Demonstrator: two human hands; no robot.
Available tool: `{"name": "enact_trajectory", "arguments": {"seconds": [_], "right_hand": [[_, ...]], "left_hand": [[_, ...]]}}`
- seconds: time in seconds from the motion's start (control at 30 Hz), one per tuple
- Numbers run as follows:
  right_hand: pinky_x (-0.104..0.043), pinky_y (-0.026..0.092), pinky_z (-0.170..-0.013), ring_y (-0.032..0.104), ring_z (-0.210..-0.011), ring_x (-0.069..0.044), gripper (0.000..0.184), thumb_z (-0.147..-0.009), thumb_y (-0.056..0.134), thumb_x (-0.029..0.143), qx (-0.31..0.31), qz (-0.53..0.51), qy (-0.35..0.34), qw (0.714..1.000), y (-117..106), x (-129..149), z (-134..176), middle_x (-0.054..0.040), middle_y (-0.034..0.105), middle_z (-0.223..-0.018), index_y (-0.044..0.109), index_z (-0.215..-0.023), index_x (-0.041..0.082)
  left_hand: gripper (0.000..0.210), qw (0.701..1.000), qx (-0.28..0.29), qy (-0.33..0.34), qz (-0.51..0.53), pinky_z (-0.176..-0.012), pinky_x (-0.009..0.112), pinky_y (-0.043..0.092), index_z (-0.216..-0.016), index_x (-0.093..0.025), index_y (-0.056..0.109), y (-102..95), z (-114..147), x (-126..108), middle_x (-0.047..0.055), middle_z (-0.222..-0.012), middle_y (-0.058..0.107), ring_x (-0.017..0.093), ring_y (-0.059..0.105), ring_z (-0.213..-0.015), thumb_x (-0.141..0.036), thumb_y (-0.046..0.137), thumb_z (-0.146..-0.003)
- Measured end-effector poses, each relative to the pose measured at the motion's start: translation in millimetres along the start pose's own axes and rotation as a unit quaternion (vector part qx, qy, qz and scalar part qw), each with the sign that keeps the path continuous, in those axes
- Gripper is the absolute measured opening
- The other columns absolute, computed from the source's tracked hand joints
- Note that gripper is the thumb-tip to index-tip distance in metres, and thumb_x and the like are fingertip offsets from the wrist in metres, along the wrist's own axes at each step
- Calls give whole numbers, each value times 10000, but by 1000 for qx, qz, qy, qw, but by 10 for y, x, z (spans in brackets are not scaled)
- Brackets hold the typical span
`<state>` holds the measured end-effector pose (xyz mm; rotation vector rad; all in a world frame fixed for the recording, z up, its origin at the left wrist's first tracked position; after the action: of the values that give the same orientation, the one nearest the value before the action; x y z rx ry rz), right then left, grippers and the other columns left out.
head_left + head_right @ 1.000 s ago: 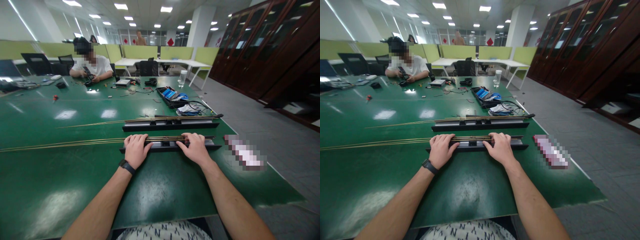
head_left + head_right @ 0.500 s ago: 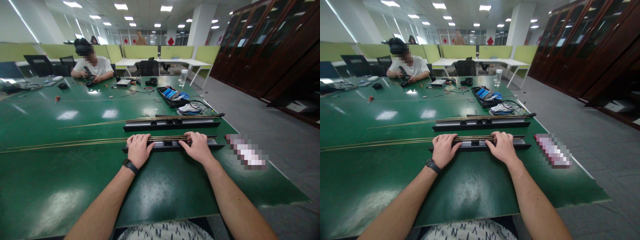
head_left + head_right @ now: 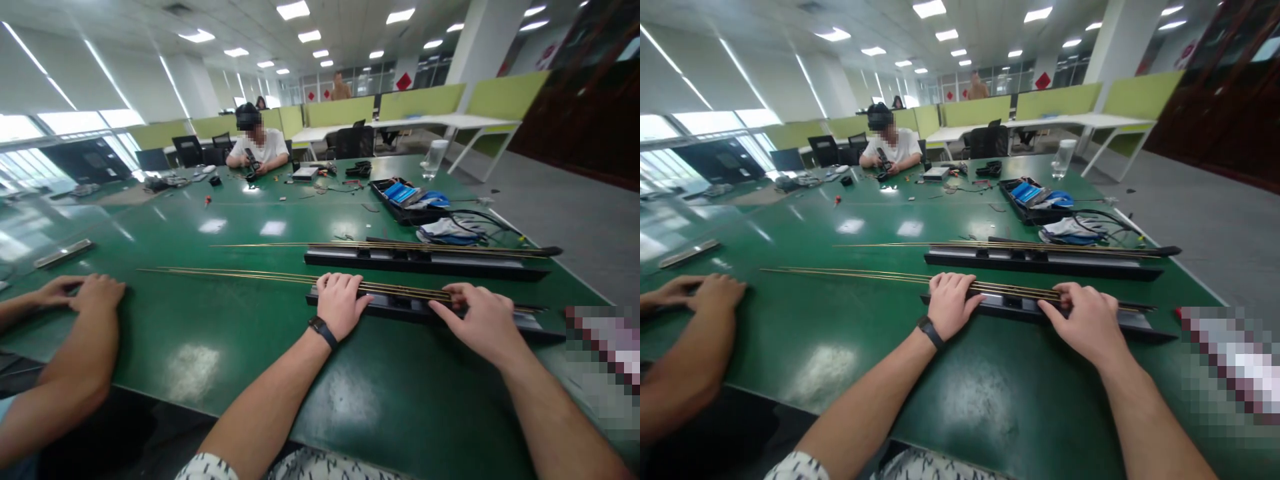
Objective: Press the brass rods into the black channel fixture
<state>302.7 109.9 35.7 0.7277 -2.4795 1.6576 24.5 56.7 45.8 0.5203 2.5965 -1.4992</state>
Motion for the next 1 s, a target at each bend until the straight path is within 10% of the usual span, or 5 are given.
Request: {"name": "enact_trajectory", "arguments": {"seconds": [0.33,0.63,1.0], "right_hand": [[-508,403,-808,630,-806,-324,639,-766,549,798,-8,11,-11,1000,17,-99,-13,-88,684,-817,654,-1053,237],[-435,366,-818,634,-817,-260,266,-893,508,464,-22,36,9,999,-187,-18,16,-48,699,-785,649,-892,238],[-393,325,-811,590,-882,-247,226,-984,411,327,-31,36,13,999,-166,91,76,-69,702,-881,596,-913,220]], "left_hand": [[388,1000,-5,6,4,-1070,472,331,-1207,-258,635,13,5,-15,71,-1138,719,246,590,-1125,-550,589,-955],[388,1000,-4,17,-5,-1084,472,325,-1239,-256,633,10,22,-15,73,-1150,715,258,593,-1129,-528,567,-971],[369,999,-12,29,-7,-1079,493,320,-1251,-255,640,-10,30,-26,104,-1186,720,296,606,-1162,-492,554,-981]]}}
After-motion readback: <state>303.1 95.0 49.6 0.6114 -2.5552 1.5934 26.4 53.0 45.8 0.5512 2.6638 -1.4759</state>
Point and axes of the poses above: each hand's wrist, its own z-axis away from the middle knuckle, its own y-axis out of the palm, x = y × z, the point moved 7 cm from there along -z, towards the middle knuckle
